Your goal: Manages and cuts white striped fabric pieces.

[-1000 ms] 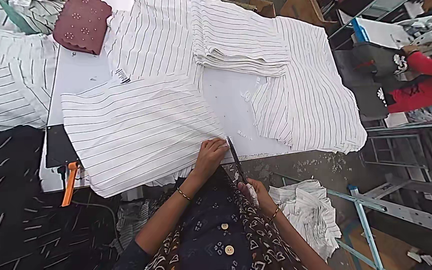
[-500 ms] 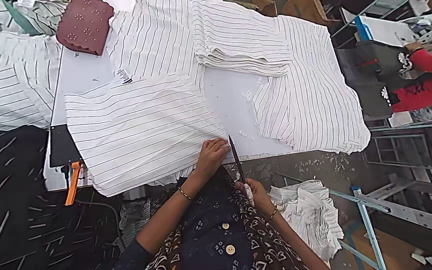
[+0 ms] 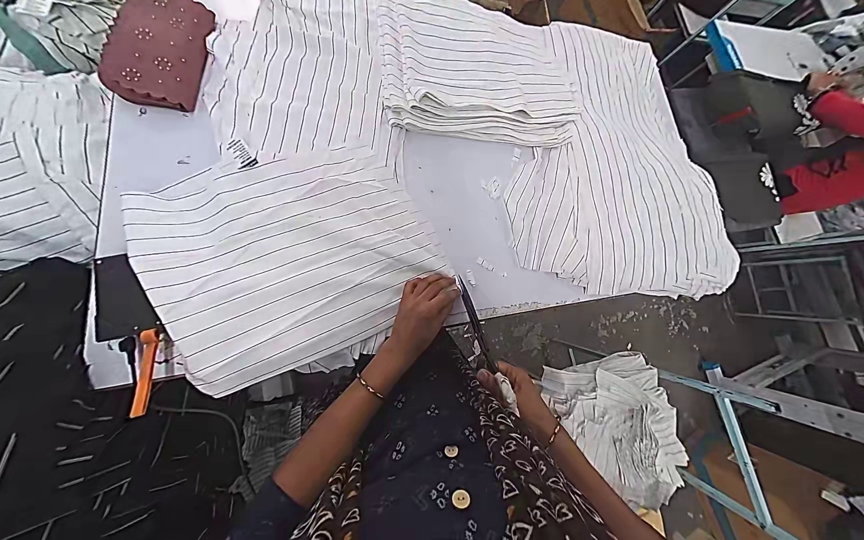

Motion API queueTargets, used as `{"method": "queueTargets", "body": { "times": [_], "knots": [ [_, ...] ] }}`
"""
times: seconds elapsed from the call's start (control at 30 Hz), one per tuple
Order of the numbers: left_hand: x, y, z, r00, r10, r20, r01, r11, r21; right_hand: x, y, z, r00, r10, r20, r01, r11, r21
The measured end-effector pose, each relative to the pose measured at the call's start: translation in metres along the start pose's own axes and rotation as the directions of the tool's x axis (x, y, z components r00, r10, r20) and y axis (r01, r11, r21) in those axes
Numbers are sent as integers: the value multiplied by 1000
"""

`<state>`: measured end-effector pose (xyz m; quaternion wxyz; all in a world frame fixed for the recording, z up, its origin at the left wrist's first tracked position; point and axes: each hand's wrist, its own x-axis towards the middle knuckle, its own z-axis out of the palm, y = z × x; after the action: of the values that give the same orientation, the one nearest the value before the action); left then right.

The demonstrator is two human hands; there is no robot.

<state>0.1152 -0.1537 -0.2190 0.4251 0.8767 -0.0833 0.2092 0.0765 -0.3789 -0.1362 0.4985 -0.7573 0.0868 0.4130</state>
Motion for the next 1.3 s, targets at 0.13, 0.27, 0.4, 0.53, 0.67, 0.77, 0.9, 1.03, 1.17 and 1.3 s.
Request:
{"method": "queueTargets", "body": {
  "times": [0.13, 0.27, 0.4, 0.53, 0.67, 0.77, 0.9, 1.03, 1.17, 1.3],
  "knots": [
    [0, 0, 0, 1000, 17, -4, -17, 1000, 15, 8, -3, 2, 1000, 27, -3, -27, 996, -88],
    [0, -1, 1, 1000, 26, -6, -26, 999, 21, 9, -6, 2, 999, 45, -13, -46, 985, -166],
    [0, -1, 1, 1000, 28, 6, -28, 999, 20, 6, -8, 5, 999, 23, -35, -30, 978, -209],
    [0, 1, -1, 1000, 13, 22, -13, 1000, 19, 6, -4, 6, 999, 5, -32, -10, 984, -175],
    [0, 0, 0, 1000, 17, 8, -17, 1000, 14, 9, -1, 4, 1000, 10, -17, -11, 998, -68],
    [-1, 0, 0, 1000, 15, 7, -15, 1000, 5, 12, -6, 3, 999, 35, -3, -35, 997, -67],
    [-1, 0, 0, 1000, 17, 8, -17, 1000, -3, 14, -6, 1, 999, 44, -20, -46, 986, -157],
    [-1, -2, 0, 999, 34, 3, -34, 999, 19, 13, -6, 2, 999, 21, -37, -28, 980, -198],
    [-1, 2, 0, 1000, 19, 17, -19, 1000, 5, 13, -15, 2, 996, 8, -90, -30, 970, -241],
    [0, 10, -2, 1000, -10, 4, 10, 999, 37, 36, -50, -13, 982, -162, -97, 88, 846, -525]
  ]
}}
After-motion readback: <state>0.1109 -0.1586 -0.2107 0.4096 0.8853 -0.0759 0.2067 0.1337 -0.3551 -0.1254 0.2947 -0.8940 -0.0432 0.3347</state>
